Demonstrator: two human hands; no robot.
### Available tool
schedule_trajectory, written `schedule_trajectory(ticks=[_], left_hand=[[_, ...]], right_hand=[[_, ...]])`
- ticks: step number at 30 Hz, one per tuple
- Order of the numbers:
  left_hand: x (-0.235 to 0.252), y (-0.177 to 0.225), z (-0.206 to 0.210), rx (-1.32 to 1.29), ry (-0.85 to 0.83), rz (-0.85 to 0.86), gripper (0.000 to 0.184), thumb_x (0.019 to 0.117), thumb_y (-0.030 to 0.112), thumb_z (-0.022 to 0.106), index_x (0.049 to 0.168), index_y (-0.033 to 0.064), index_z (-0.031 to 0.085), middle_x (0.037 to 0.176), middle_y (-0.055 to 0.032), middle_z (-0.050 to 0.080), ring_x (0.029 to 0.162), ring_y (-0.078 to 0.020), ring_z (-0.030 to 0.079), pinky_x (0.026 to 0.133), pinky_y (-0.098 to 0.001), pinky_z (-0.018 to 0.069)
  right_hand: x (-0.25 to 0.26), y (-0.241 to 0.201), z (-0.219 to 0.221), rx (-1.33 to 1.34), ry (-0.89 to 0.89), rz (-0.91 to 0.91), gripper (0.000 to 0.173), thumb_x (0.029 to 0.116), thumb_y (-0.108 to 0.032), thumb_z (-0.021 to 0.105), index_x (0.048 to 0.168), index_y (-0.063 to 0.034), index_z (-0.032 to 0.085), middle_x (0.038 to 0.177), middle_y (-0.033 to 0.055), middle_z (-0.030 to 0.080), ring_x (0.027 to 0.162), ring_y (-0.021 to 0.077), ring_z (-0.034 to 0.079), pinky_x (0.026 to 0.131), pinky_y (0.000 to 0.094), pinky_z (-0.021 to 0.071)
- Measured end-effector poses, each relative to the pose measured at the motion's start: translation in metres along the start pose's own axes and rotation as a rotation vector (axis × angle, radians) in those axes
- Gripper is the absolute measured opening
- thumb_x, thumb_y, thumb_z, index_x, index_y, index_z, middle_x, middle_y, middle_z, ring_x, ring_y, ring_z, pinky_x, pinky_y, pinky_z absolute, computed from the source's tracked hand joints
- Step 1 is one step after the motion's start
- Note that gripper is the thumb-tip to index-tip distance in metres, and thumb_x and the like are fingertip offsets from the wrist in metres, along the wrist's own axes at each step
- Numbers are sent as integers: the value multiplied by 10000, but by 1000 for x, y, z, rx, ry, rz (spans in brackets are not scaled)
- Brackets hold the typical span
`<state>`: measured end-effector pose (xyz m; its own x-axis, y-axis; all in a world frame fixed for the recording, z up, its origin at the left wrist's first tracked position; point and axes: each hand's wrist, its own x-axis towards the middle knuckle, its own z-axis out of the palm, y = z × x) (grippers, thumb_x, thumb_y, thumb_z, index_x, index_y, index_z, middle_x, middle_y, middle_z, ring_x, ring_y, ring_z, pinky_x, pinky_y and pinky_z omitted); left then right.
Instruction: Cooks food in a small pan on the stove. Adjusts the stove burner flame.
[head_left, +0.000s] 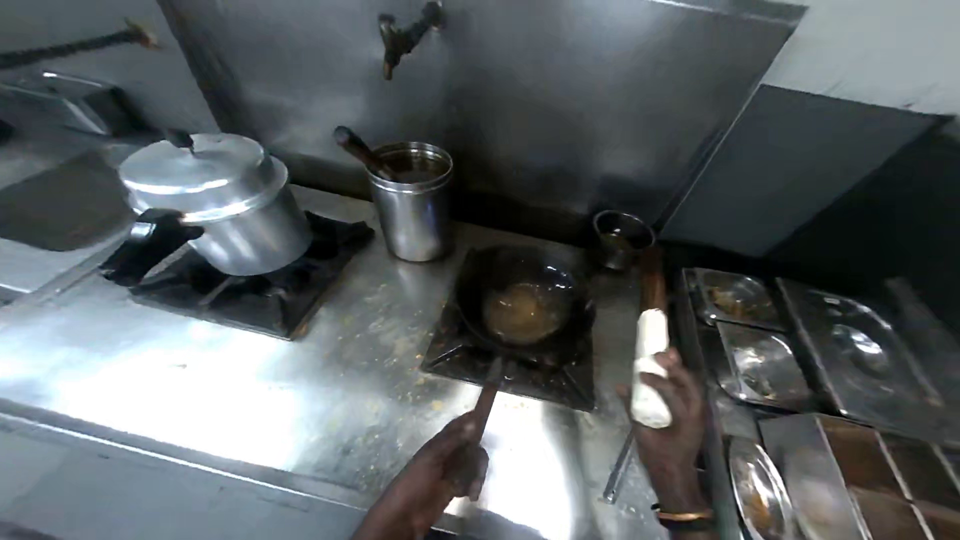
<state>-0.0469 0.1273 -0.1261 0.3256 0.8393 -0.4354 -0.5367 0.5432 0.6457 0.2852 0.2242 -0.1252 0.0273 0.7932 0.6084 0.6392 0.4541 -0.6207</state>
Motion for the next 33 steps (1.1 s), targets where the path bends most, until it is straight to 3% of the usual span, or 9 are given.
schedule_trajectory(ticks=[3,6,11,15,20,23,26,30,33], left_hand=[[18,-8,3,-213,-138,-72,480,1059,408,417,1343,58,583,797,-75,627,659,-178,632,642,-340,581],[28,-17,7,-376,-282,-64,447,1006,386,540,1293,55,630,809,-56,622,671,-162,620,656,-322,568],[36,-44,29,-665,-324,-29,306,969,229,650,1202,32,636,835,-79,628,627,-151,625,589,-285,576],[41,-49,66,-645,-424,-147,134,1009,226,602,1115,145,611,775,-13,597,559,-87,558,506,-213,499],[44,51,139,-513,-372,-83,284,1080,279,416,961,98,599,771,-7,596,577,-50,568,507,-160,493],[107,138,186,-694,-383,66,366,1058,254,386,775,105,563,667,-1,542,511,-66,513,469,-165,451],[183,195,216,-884,-353,227,316,1055,259,352,804,122,486,632,-5,481,458,-77,460,423,-163,415],[174,189,222,-712,-374,306,325,1061,218,359,804,95,518,645,-25,498,482,-104,462,456,-190,426],[136,166,209,-605,-408,316,301,1056,182,382,825,80,544,704,-41,540,514,-105,486,473,-188,440]], right_hand=[[-49,30,19,-154,-235,195,392,820,-125,788,1208,-118,732,1512,182,503,1416,361,467,1099,543,477],[-87,38,25,-330,-509,223,527,801,-20,760,1278,-239,710,1585,146,437,1476,379,390,1085,541,495],[-131,31,22,-406,-709,251,623,841,-52,646,1447,-186,595,1646,193,320,1521,402,298,1211,501,350],[-134,18,4,-222,-693,376,623,850,-95,662,1463,-133,562,1650,188,297,1462,319,421,1117,429,476],[-124,0,-24,-184,-692,534,462,959,-176,615,1419,-131,600,1504,149,509,1219,258,637,963,422,574],[-118,1,-33,-187,-803,580,424,1003,-236,563,1418,-158,599,1352,138,614,1079,254,685,931,449,579],[-111,-13,-41,-162,-886,527,416,1005,-277,560,1402,-169,618,1291,114,668,1091,256,686,961,479,554],[-114,-14,-56,-103,-833,529,388,1027,-340,555,1376,-195,642,1260,62,689,1070,184,696,954,413,575],[-116,-13,-63,-183,-898,564,387,1028,-337,551,1378,-202,645,1269,84,684,1092,227,692,969,457,561]])
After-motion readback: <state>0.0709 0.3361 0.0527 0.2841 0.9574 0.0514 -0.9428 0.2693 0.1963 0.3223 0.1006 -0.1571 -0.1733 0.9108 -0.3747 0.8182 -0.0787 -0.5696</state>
